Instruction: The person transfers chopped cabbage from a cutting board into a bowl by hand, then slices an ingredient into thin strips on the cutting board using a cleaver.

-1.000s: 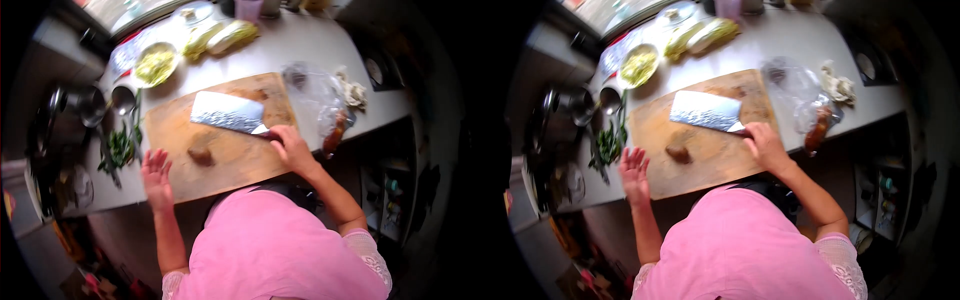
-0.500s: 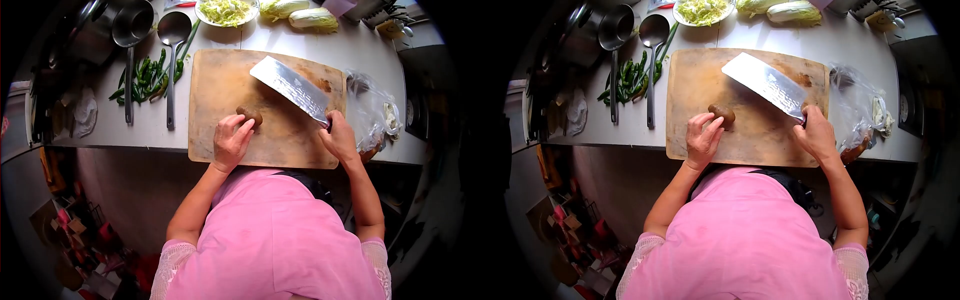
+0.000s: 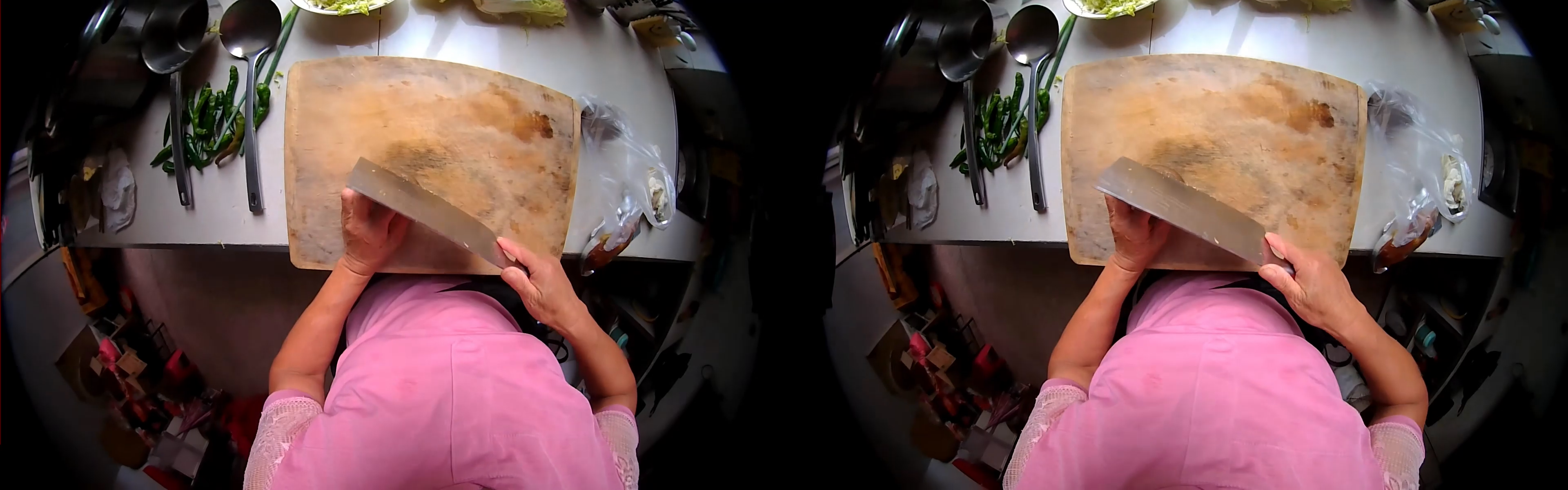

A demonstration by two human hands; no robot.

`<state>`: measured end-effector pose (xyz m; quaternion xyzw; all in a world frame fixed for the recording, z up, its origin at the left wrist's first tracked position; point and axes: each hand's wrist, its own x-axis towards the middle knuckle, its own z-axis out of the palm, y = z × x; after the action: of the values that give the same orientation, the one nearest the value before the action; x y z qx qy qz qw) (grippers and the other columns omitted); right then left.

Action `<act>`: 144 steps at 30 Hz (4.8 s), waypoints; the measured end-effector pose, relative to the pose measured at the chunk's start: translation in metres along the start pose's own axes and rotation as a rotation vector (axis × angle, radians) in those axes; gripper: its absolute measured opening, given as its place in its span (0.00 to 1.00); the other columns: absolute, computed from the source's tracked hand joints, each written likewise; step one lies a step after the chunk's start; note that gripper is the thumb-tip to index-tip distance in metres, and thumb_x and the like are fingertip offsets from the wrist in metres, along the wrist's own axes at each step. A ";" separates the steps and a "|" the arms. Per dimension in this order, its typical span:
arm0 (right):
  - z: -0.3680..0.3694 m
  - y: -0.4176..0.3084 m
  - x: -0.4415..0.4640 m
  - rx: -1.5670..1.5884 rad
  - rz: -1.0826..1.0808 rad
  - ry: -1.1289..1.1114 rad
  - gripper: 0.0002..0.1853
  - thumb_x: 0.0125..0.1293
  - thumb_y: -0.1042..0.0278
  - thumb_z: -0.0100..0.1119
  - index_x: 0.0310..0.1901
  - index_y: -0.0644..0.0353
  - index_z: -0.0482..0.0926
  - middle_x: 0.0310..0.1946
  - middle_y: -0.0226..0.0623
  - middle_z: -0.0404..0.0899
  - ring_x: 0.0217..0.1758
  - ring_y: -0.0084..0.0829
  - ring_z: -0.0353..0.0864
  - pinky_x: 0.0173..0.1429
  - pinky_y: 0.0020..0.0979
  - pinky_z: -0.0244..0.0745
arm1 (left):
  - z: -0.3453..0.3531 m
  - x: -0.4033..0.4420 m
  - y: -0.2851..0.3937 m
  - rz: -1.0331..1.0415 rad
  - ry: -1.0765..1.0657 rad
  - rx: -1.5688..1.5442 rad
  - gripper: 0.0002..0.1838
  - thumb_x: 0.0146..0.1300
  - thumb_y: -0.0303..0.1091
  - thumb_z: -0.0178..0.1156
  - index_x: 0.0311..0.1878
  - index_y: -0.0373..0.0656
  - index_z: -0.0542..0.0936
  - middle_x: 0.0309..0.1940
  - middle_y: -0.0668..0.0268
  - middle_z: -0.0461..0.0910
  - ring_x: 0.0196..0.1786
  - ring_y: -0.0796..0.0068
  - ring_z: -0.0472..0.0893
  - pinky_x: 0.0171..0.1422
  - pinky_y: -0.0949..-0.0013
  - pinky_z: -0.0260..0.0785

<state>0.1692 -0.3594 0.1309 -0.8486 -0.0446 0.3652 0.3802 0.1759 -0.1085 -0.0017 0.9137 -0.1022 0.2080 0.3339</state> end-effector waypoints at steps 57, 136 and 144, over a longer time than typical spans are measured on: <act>-0.013 -0.031 0.040 -0.068 -0.037 -0.116 0.20 0.66 0.52 0.51 0.50 0.60 0.71 0.28 0.51 0.75 0.33 0.54 0.74 0.35 0.43 0.68 | -0.004 0.010 0.000 -0.031 -0.034 -0.062 0.15 0.41 0.27 0.67 0.37 0.43 0.81 0.39 0.63 0.78 0.44 0.55 0.74 0.52 0.59 0.67; -0.013 -0.037 0.040 -0.033 -0.024 -0.106 0.25 0.66 0.52 0.52 0.54 0.66 0.71 0.37 0.54 0.77 0.40 0.53 0.77 0.42 0.40 0.72 | -0.003 0.002 -0.006 -0.049 -0.071 -0.094 0.18 0.42 0.28 0.67 0.42 0.42 0.81 0.43 0.59 0.76 0.48 0.50 0.74 0.54 0.54 0.68; -0.004 -0.043 0.062 -0.054 -0.032 -0.098 0.25 0.65 0.48 0.51 0.53 0.63 0.72 0.34 0.54 0.77 0.38 0.54 0.77 0.40 0.42 0.71 | -0.004 0.009 -0.003 -0.086 -0.042 -0.120 0.17 0.43 0.29 0.69 0.40 0.42 0.81 0.40 0.60 0.76 0.44 0.52 0.75 0.50 0.58 0.70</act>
<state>0.2256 -0.3098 0.1259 -0.8388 -0.0864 0.3989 0.3603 0.1834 -0.1042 0.0035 0.8997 -0.0822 0.1680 0.3945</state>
